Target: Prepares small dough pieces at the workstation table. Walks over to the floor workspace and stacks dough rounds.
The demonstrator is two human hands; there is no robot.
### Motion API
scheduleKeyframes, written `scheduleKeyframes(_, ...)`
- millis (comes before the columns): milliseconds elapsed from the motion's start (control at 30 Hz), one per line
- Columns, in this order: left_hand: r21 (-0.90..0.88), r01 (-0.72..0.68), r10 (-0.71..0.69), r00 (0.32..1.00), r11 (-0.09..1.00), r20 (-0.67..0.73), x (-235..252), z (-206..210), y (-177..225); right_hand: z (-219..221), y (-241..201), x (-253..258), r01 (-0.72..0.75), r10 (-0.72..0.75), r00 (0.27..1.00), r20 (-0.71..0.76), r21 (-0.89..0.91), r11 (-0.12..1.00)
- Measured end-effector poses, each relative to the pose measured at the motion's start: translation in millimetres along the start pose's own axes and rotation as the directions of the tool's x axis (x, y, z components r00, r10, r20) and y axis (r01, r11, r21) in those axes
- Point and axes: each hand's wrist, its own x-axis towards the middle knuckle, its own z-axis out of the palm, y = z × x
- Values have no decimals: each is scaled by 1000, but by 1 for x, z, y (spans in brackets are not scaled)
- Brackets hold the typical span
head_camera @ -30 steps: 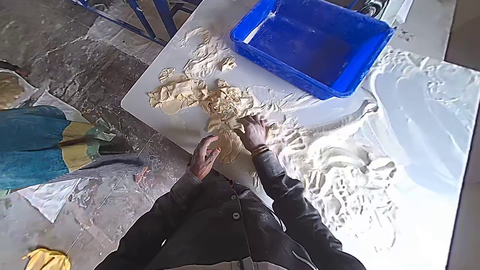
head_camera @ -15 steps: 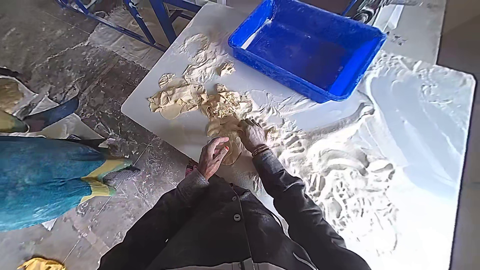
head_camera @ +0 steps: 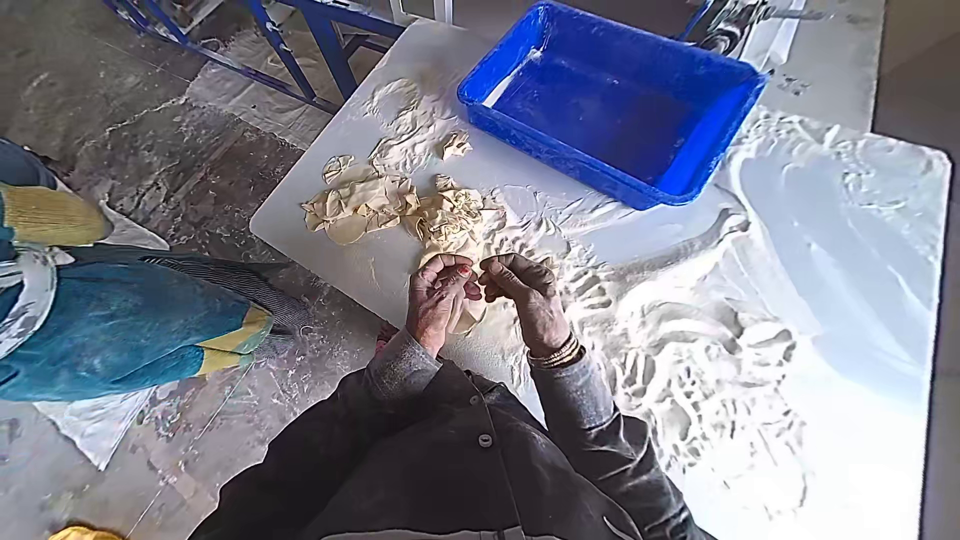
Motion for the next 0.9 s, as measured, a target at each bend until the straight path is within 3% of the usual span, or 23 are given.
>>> scheduleKeyframes(67, -100, 82, -89, 993, 992, -72, 0, 4, 12, -1, 4, -5, 48, -43, 998, 45, -126, 991)
scheduleKeyframes(167, -218, 162, -191, 974, 962, -120, 6, 7, 19, 1, 16, -12, 27, 7, 994, 111, -300, 954)
scheduleKeyframes(300, -168, 232, -261, 949, 958, -177, 17, -11, 11, -4, 34, -19, 63, 10, 994, 111, -631, 773)
scheduleKeyframes(367, -78, 276, -286, 930, 958, -232, 15, -30, 0, -3, 38, -25, 52, 131, 974, 183, -750, 660)
scheduleKeyframes(467, -53, 358, -356, 882, 932, -308, 5, -52, -15, 5, 49, -28, 41, 393, 888, 238, -894, 446)
scheduleKeyframes(533, -58, 402, -400, 864, 914, -307, -4, -61, -22, 8, 63, -29, 65, 432, 874, 224, -933, 353)
scheduleKeyframes(600, -50, 428, -424, 863, 903, -275, -13, -67, -28, 4, 70, -30, 64, 387, 894, 227, -918, 392)
scheduleKeyframes(667, 7, 446, -432, 871, 895, -235, -20, -68, -33, -3, 68, -31, 44, 283, 930, 236, -833, 551)
scheduleKeyframes(767, 140, 502, -486, 864, 854, -134, -28, -59, -31, -7, 63, -33, 133, -10, 980, 200, -616, 777)
scheduleKeyframes(900, 128, 513, -517, 856, 849, -1, -30, -40, -22, -10, 45, -30, 221, -147, 973, 179, -531, 818)
